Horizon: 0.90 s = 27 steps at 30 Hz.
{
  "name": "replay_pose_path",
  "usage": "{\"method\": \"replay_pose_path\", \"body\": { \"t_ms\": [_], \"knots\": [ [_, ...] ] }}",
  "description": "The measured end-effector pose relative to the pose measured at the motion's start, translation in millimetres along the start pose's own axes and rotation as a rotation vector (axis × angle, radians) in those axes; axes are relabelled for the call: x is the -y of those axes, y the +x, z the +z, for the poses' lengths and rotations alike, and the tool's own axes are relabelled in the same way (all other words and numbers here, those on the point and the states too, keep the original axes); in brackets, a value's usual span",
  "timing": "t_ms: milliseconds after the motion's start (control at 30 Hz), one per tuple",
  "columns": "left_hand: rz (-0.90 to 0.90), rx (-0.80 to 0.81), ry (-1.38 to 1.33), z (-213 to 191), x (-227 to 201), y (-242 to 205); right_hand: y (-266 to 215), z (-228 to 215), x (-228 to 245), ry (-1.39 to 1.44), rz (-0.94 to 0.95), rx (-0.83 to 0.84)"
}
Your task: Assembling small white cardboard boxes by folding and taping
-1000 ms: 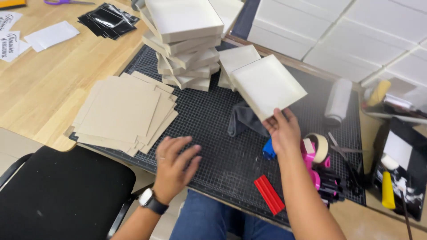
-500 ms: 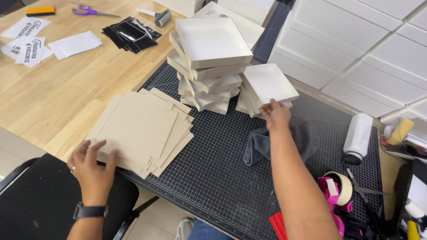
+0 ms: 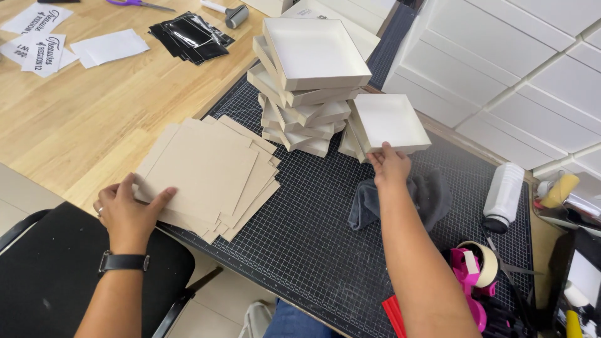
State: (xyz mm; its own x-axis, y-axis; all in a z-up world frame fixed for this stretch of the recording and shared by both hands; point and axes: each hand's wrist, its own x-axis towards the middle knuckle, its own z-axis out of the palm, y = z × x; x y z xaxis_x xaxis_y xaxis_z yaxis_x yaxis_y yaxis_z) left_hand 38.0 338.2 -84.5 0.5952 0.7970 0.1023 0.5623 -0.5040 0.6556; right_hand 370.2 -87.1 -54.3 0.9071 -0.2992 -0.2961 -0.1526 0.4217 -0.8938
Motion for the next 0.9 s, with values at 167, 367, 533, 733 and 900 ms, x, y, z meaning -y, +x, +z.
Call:
{"method": "replay_pose_path", "body": {
  "t_ms": [167, 367, 533, 733, 900],
  "knots": [
    [0.043, -0.061, 0.064, 9, 11, 1, -24, 21, 2, 0.127, -0.017, -0.127],
    [0.04, -0.054, 0.046, 5, 7, -2, -21, 33, -2, 0.209, 0.0, -0.178],
    [0.036, -0.091, 0.025, 8, 5, -1, -15, 38, -6, 0.13, 0.042, -0.188],
    [-0.015, -0.145, -0.26, 9, 24, -1, -29, -9, -26, -0.221, 0.0, -0.116],
    [-0.281, 0.012, -1.063, 10, 24, -5, -164, -31, -24, -0.302, -0.173, 0.154]
  ]
}}
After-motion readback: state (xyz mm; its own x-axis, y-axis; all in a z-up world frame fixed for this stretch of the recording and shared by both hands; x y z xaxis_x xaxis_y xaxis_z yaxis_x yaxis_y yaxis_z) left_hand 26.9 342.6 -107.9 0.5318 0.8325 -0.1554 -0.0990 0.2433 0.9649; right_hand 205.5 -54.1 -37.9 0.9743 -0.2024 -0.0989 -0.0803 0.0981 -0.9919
